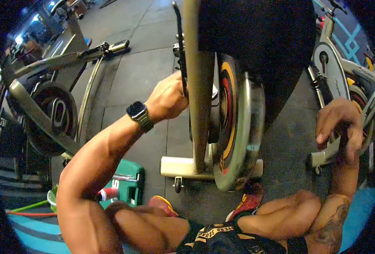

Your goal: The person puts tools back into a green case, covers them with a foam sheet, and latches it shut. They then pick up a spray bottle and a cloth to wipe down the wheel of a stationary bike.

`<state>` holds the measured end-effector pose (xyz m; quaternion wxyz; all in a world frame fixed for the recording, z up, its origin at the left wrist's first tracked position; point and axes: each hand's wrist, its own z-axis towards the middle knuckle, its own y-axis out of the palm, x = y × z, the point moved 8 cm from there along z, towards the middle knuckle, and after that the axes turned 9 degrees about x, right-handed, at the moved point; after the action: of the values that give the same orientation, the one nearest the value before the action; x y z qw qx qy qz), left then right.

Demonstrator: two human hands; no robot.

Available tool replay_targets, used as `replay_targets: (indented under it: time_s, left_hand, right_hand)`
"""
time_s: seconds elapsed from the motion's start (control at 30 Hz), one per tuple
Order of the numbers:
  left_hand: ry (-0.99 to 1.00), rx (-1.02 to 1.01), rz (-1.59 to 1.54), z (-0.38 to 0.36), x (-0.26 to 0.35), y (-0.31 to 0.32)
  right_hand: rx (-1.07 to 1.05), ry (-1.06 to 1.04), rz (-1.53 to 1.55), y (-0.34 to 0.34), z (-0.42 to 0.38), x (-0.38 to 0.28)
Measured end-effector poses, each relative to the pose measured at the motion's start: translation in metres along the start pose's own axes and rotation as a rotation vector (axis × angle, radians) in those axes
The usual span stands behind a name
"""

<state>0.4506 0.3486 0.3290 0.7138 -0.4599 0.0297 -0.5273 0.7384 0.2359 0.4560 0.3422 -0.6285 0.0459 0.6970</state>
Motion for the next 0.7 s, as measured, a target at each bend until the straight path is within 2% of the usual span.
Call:
replay_targets:
  time_s: [0.03,0.07,0.17,0.27,0.37,0.47,0.57,0.6,0.7]
  left_hand:
    - [0.039,0.045,0.096,0.007,0.006,-0.004]
    - [0.017,-0.002,0.108,0.013,0.009,-0.001]
    - [-0.016,0.093,-0.149,0.023,-0.063,0.03]
    - [-0.014,0.157,-0.264,0.039,-0.09,0.044]
    - [0.001,0.186,-0.263,0.051,-0.077,0.038]
    - [0.029,0.205,-0.168,0.042,-0.06,0.027]
    - [0.051,0.153,0.088,0.004,-0.031,0.017]
    - [0.132,0.181,0.158,-0.004,-0.016,0.008]
    - [-0.212,0.034,-0.056,-0.028,-0.013,0.01]
  right_hand:
    - [0.058,-0.011,0.0,-0.009,-0.012,0.009]
    - [0.116,-0.021,-0.002,-0.018,-0.024,0.018]
    - [0.227,-0.011,0.027,-0.037,-0.046,0.035]
    - [0.273,0.048,0.069,-0.047,-0.058,0.048]
    - [0.3,0.047,0.012,-0.048,-0.064,0.05]
    - [0.276,-0.045,-0.057,-0.049,-0.075,0.053]
    - [0.343,0.056,-0.036,-0.045,-0.086,0.057]
    - [0.41,0.127,-0.051,-0.04,-0.089,0.054]
    - [0.53,0.219,-0.122,-0.032,-0.081,0.039]
